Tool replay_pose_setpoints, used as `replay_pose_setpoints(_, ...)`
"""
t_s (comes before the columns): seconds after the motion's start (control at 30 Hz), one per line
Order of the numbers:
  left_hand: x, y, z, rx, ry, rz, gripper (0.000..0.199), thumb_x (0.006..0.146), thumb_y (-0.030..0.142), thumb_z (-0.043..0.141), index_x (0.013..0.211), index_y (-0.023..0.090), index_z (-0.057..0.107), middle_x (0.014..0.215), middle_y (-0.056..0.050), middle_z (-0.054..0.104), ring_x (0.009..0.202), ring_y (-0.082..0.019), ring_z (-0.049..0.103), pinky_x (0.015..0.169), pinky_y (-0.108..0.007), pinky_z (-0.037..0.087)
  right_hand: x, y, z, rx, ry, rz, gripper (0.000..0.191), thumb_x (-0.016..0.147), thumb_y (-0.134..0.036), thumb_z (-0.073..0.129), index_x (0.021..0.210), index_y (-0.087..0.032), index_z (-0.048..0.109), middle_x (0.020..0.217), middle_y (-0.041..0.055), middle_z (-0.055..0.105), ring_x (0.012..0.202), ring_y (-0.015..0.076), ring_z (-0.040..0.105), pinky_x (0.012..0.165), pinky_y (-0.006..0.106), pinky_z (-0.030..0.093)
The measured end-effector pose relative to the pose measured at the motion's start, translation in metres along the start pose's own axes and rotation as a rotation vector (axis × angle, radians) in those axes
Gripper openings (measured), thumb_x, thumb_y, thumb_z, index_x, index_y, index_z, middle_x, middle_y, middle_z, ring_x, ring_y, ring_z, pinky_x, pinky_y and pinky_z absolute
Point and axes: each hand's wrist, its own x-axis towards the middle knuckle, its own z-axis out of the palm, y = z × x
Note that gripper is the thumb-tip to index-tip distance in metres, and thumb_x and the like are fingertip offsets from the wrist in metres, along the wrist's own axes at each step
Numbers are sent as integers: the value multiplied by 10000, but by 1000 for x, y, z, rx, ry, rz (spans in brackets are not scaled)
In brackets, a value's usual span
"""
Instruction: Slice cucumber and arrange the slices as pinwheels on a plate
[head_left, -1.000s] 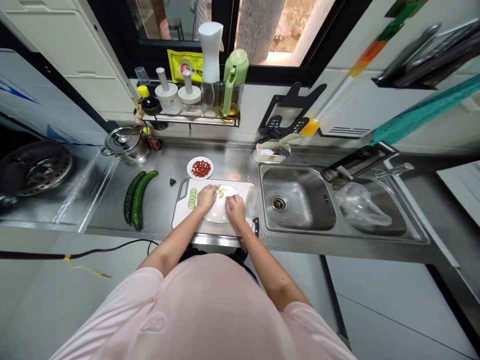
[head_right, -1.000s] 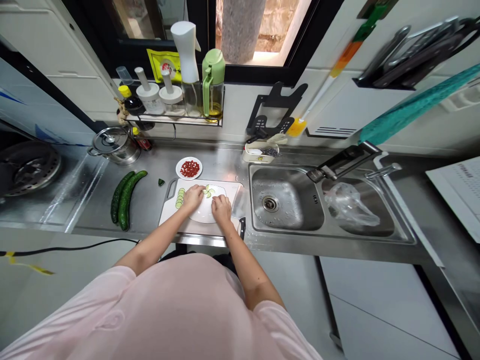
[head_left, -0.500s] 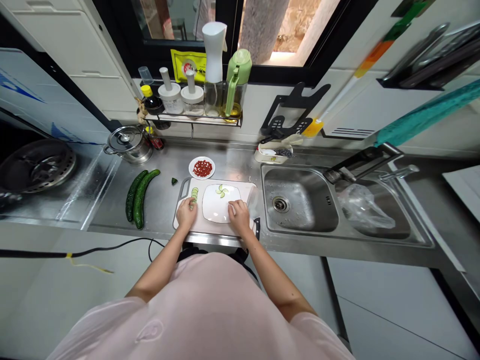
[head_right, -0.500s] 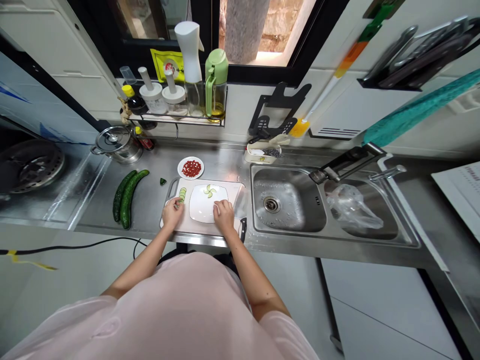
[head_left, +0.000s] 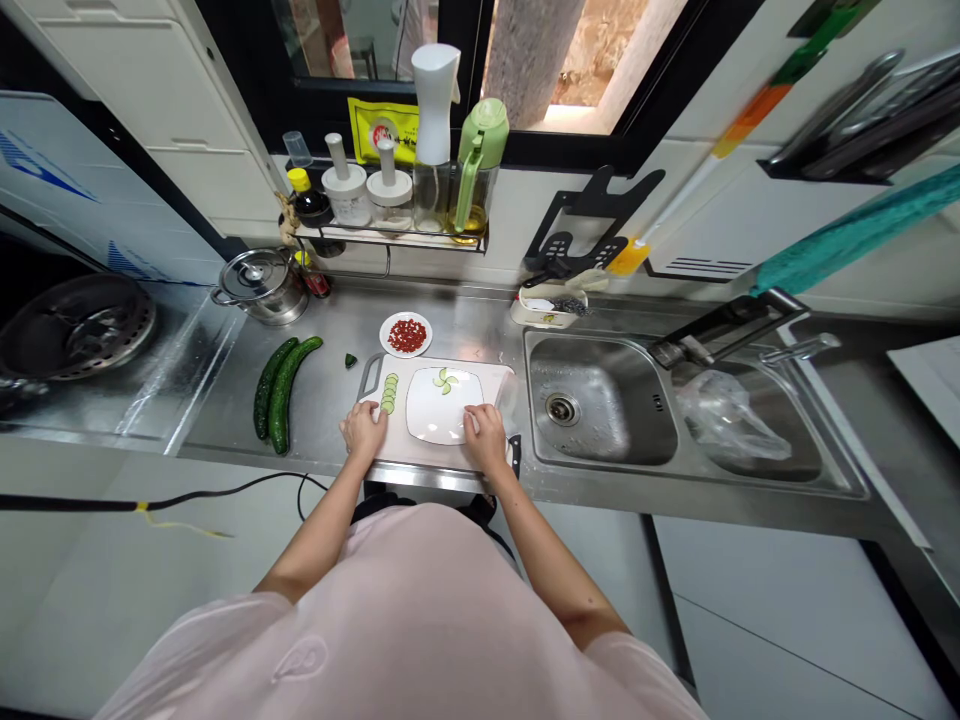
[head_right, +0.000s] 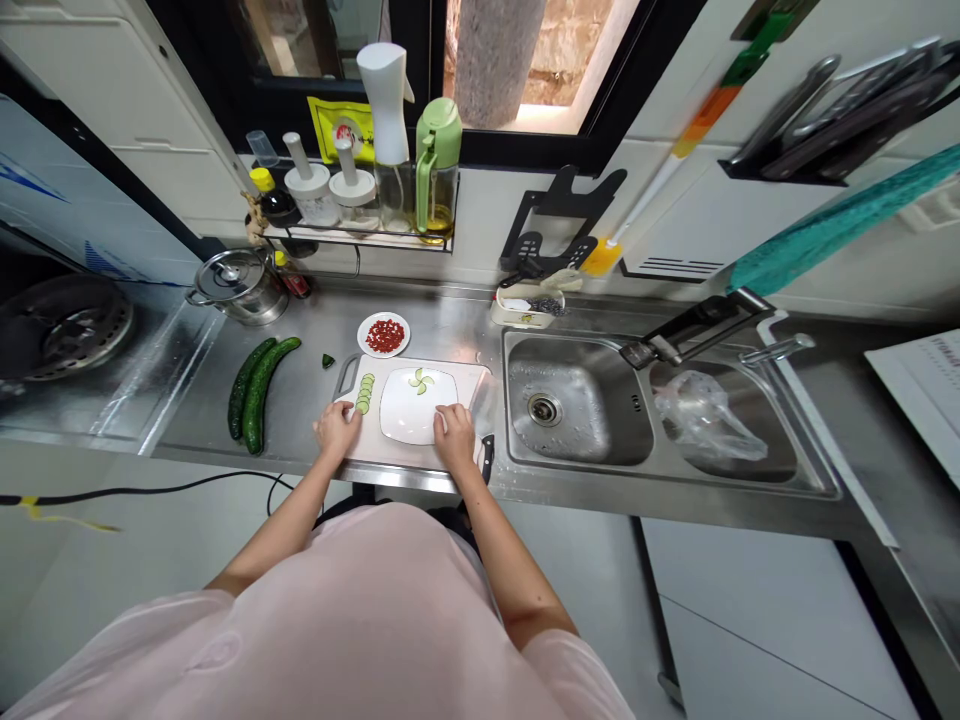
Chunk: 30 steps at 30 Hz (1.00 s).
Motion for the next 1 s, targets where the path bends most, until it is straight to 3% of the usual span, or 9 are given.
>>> replay_pose_setpoints(0.27,0,8,2,-3,-8,-37,277,787,409,529,974,213,592,1049,-93,599,982,-266,540,869,-405,330,-4,0,0,7,14,20,259,893,-255,420,1019,-197,638,886,70,550,893,210,490,815,346,402)
replay_pose_setpoints(0.47,0,6,6,-100,30,-54,181,773,351,544,897,221,568,931,-44,644,928,-225,573,856,-374,349,-4,0,0,8,19,21,260,895,-255,416,1015,-192,638,882,70,548,894,209,491,818,340,404)
replay_pose_setpoints(0.6,7,5,11,-349,14,-97,162,748,305,559,883,220,581,837,-8,661,805,-163,599,797,-305,407,-5,1,0,4,14,24,261,894,-257,415,1017,-198,638,887,71,549,891,210,492,814,343,403)
replay_pose_setpoints(0.73,14,13,9,-778,-84,-102,213,690,300,595,854,165,597,796,-31,653,722,-127,598,705,-244,452,-1,-3,-1,20,16,19,256,888,-254,422,1010,-199,640,886,69,555,890,207,496,818,345,404)
replay_pose_setpoints(0.87,14,34,-4,-1061,-188,-22,282,650,307,654,877,150,591,744,-20,636,684,-112,595,706,-246,467,12,-16,-5,56,26,13,257,896,-273,417,1005,-197,636,887,71,560,897,206,509,824,340,408)
replay_pose_setpoints(1.0,7,59,-24,-1164,-269,85,299,655,302,682,896,159,580,731,-9,627,702,-116,612,727,-257,481,29,-38,-14,121,27,-14,254,902,-304,428,1013,-193,628,910,73,575,910,200,521,825,329,416)
